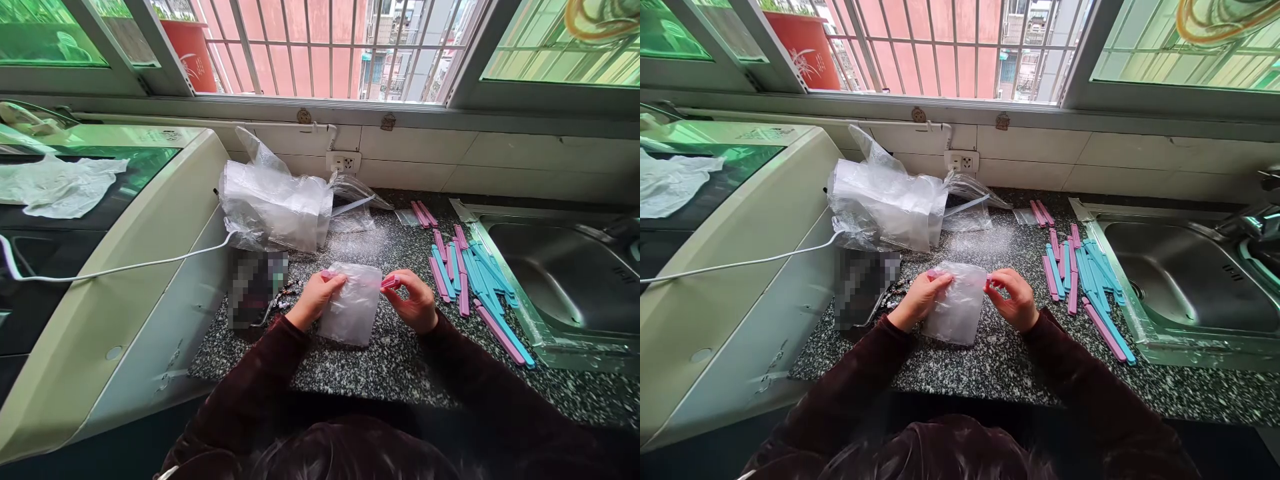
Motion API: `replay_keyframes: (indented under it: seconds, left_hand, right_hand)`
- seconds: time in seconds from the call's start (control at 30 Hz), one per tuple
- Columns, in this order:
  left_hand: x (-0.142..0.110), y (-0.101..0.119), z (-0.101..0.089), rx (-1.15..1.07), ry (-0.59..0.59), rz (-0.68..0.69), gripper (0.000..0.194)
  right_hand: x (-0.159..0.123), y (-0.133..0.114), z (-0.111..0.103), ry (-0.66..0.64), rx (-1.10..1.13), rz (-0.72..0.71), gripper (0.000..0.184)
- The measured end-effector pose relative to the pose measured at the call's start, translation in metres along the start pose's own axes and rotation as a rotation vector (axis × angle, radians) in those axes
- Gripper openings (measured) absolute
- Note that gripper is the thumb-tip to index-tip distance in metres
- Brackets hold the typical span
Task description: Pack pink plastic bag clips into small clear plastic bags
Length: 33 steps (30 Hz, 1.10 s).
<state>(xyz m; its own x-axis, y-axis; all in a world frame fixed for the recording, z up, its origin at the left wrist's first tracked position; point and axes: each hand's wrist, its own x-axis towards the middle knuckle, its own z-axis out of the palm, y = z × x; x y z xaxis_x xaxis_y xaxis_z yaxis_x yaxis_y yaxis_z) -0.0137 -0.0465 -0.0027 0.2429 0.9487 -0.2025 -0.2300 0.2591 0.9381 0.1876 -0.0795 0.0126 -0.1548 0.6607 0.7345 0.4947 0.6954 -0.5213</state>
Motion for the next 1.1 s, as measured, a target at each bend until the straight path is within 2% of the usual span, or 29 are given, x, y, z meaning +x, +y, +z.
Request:
replay_keyframes:
  seconds: [0.13,0.47,0.93,1.1]
  left_hand:
    - [-0.001,0.0,0.002,0.005,-0.002,-0.012,0.04]
    - [-0.005,0.0,0.006,0.011,-0.021,-0.01,0.04]
    - [-0.002,-0.003,0.006,0.07,-0.053,-0.02,0.043]
    - [-0.005,0.002,0.007,0.061,-0.14,-0.062,0.043]
  right_hand:
    - [0.0,0.001,0.0,0.012,-0.042,-0.067,0.018]
    - [-0.001,0.001,0.003,-0.041,-0.163,-0.1,0.024]
    - [-0.004,0.003,0.009,-0.167,-0.313,-0.091,0.021]
    - [-0.005,0.005,0.01,-0.186,-0.326,-0.093,0.021]
